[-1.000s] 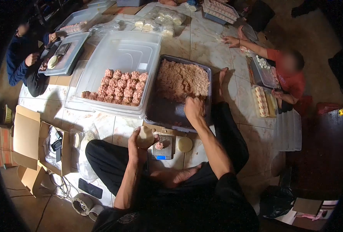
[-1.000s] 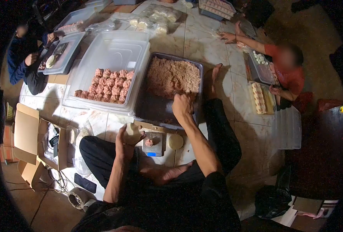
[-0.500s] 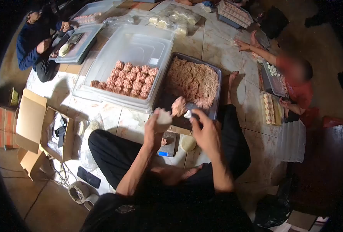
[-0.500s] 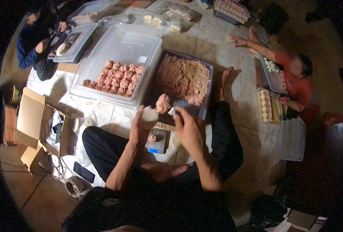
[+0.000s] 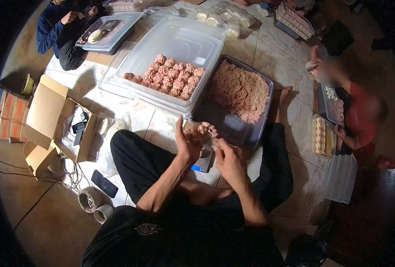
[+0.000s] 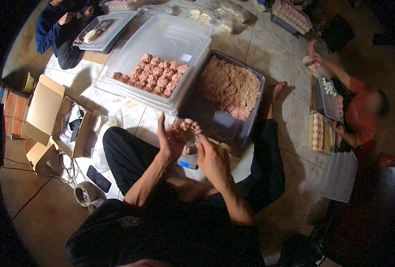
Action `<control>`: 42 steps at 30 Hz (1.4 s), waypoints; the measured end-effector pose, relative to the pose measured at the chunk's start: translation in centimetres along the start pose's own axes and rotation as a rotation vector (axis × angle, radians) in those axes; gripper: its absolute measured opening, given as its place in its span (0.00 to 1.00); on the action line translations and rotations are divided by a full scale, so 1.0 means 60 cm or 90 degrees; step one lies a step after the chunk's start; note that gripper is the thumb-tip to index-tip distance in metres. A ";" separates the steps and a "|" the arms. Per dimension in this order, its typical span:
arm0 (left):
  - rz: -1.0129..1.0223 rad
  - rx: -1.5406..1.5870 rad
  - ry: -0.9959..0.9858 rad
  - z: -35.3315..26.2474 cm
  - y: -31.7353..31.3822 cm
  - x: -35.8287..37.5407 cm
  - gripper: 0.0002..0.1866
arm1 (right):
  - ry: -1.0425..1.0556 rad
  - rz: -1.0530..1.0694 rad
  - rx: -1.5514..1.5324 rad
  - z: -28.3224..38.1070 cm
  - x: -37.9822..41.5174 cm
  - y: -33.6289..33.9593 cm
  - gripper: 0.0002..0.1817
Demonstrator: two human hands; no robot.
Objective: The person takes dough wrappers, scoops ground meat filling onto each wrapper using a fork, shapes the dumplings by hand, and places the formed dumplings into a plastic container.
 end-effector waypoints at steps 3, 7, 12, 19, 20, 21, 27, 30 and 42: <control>-0.021 0.054 -0.035 -0.010 0.018 -0.001 0.51 | -0.003 -0.012 0.019 0.040 -0.005 0.030 0.05; -0.038 0.015 -0.011 -0.007 0.029 0.006 0.52 | -0.013 0.076 0.037 0.012 -0.011 -0.008 0.04; 0.035 0.086 0.037 -0.011 0.044 0.020 0.50 | 0.022 0.022 0.069 0.027 0.004 0.007 0.05; -0.017 0.014 0.040 -0.022 0.031 0.028 0.47 | -0.015 0.086 0.010 0.007 -0.012 -0.002 0.10; -0.111 0.018 0.025 -0.030 0.020 0.030 0.43 | 0.019 0.057 -0.019 -0.011 -0.014 0.017 0.13; -0.041 -0.090 -0.034 -0.033 0.041 0.021 0.42 | -0.050 -0.017 -0.034 0.017 -0.029 0.040 0.15; 0.131 -0.411 0.066 -0.001 0.012 0.045 0.40 | -0.036 0.026 -0.211 -0.064 -0.041 -0.017 0.12; 0.226 -0.448 0.043 -0.041 0.024 0.060 0.34 | -0.069 0.063 -0.410 -0.008 -0.031 0.055 0.11; 0.120 -0.903 -0.418 -0.049 -0.064 0.051 0.24 | -0.093 -0.178 -0.462 -0.071 0.037 -0.025 0.05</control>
Point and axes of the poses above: each hand's wrist, its own x-axis away from the middle knuckle, its own y-axis out of the back of the hand, z = x × y, the point moved 1 cm from there along -x, towards the middle knuckle, and after that the axes turned 7 degrees about -x, right-handed, at the moved point
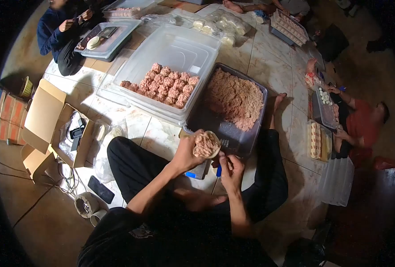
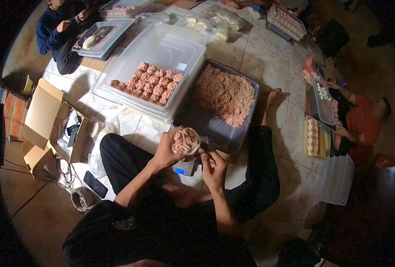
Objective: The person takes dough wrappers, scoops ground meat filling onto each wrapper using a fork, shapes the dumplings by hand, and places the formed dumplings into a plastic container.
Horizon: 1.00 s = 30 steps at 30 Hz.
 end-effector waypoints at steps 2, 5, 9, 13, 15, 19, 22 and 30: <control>0.073 -0.048 0.021 -0.003 -0.005 0.008 0.22 | 0.164 0.088 0.126 -0.018 0.000 0.011 0.09; 0.067 0.127 0.093 0.003 -0.002 0.002 0.18 | 0.082 0.069 0.232 0.094 -0.020 0.011 0.08; -0.008 0.114 -0.016 -0.006 -0.008 0.001 0.19 | 0.192 0.085 0.268 0.086 0.000 0.007 0.07; -0.063 0.210 0.011 -0.005 -0.018 -0.001 0.31 | 0.151 0.067 0.368 0.122 0.009 0.003 0.08; -0.052 0.245 -0.003 -0.026 -0.010 -0.007 0.31 | 0.250 0.108 0.406 0.132 0.014 -0.005 0.09; -0.034 0.347 0.100 -0.012 0.009 0.015 0.27 | 0.269 0.090 0.381 0.115 0.009 0.013 0.07; 0.051 0.260 0.053 -0.023 0.023 0.011 0.23 | 0.085 0.098 0.194 0.112 0.018 0.011 0.05; 0.033 0.340 0.132 -0.014 0.023 0.021 0.24 | 0.127 0.042 0.215 0.126 0.014 0.031 0.06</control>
Point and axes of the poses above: each hand's wrist, its own x-axis away from the middle knuckle, its own y-axis out of the back of the hand, z = x × y, the point moved 1 cm from there along -x, towards the middle knuckle, and after that the axes turned 7 degrees about -x, right-handed, at the moved point
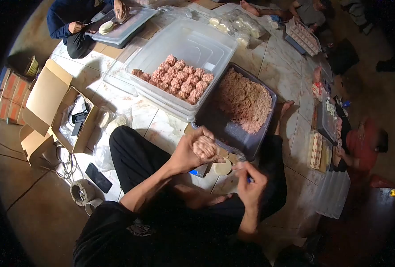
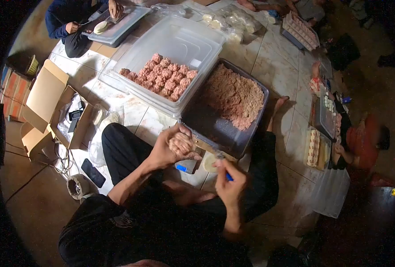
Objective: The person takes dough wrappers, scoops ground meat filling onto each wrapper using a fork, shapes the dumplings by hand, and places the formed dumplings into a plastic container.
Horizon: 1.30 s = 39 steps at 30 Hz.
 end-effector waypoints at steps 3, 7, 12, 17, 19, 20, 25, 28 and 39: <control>0.007 -0.064 0.042 0.006 -0.022 -0.010 0.27 | 0.067 0.108 0.105 0.040 -0.004 -0.050 0.07; 0.005 -0.052 0.059 -0.026 -0.011 -0.012 0.24 | 0.025 -0.011 0.119 0.034 -0.010 -0.009 0.04; 0.019 0.014 0.017 0.000 -0.027 0.004 0.24 | 0.065 0.089 0.131 0.051 0.001 -0.052 0.03; 0.014 -0.239 -0.006 -0.048 0.016 -0.007 0.21 | -0.021 -0.011 0.104 0.045 -0.001 0.008 0.04; 0.009 -0.090 -0.058 -0.020 0.017 0.002 0.20 | 0.004 0.064 0.084 0.062 0.003 0.006 0.05; 0.003 -0.095 -0.118 -0.003 0.006 0.001 0.19 | 0.061 0.117 0.074 0.070 0.003 -0.016 0.07; -0.036 -0.230 -0.028 -0.021 0.001 -0.003 0.20 | 0.011 0.069 0.228 0.091 -0.025 0.004 0.07; -0.111 -0.241 -0.080 -0.021 0.019 -0.006 0.16 | -0.069 0.150 0.239 0.117 -0.026 0.019 0.13; -0.025 -0.388 0.106 -0.008 0.015 -0.021 0.16 | 0.054 -0.017 0.180 0.112 -0.058 0.014 0.12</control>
Point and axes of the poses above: each hand's wrist, its own x-axis away from the middle knuckle, its own y-axis out of the back of the hand, z = x × y, the point moved 1 cm from there along -x, towards the middle knuckle, and after that the axes turned 7 degrees about -x, right-handed, at the moved point
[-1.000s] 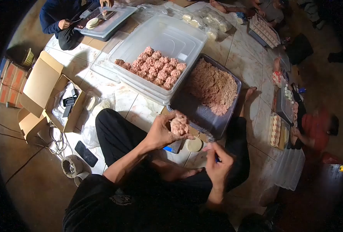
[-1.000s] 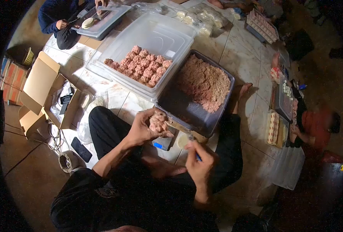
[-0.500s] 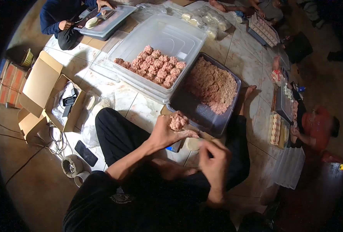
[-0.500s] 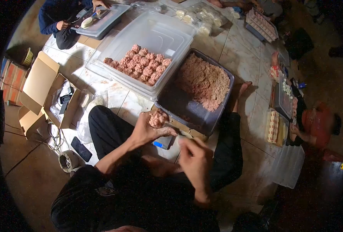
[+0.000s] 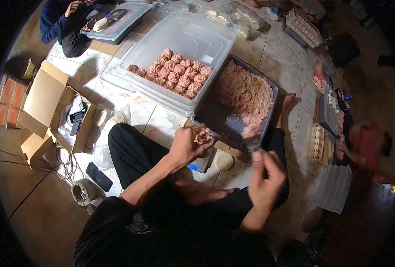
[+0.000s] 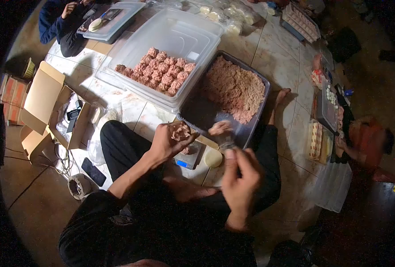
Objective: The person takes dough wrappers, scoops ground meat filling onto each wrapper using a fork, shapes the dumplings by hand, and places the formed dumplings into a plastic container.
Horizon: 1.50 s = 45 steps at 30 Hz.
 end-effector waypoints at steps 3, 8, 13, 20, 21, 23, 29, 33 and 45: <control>-0.024 0.051 -0.180 0.041 -0.033 -0.006 0.17 | 0.040 -0.157 -0.040 -0.065 -0.043 -0.011 0.11; -0.038 0.218 -0.106 0.049 -0.002 -0.020 0.15 | -0.114 0.214 0.358 -0.216 -0.011 -0.071 0.10; 0.056 0.152 -0.143 0.036 -0.013 -0.019 0.15 | 0.031 0.244 0.037 0.004 -0.002 -0.045 0.12; -0.007 -0.044 -0.188 0.038 -0.017 0.006 0.18 | 0.036 0.294 0.157 -0.013 0.009 -0.059 0.08; -0.018 -0.032 -0.173 0.034 -0.015 0.006 0.18 | 0.020 0.277 0.130 -0.010 0.012 -0.052 0.08; -0.039 -0.169 -0.231 0.048 -0.017 0.003 0.18 | 0.008 0.244 0.077 0.001 -0.004 -0.030 0.08; -0.066 0.009 -0.114 0.045 -0.016 -0.003 0.16 | -0.040 0.271 0.071 -0.004 -0.002 -0.004 0.08; -0.044 0.105 -0.210 0.040 -0.023 -0.002 0.18 | -0.101 0.176 0.046 0.011 -0.032 0.012 0.10; 0.136 0.239 -0.010 0.074 0.006 -0.012 0.16 | -0.013 0.126 0.218 -0.017 -0.054 -0.016 0.10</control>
Point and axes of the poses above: each hand's wrist, its own x-axis away from the middle knuckle, its own y-axis out of the back of the hand, z = x × y, the point moved 1 cm from there along -x, towards the middle knuckle, and after that the axes turned 7 degrees about -x, right-handed, at the moved point
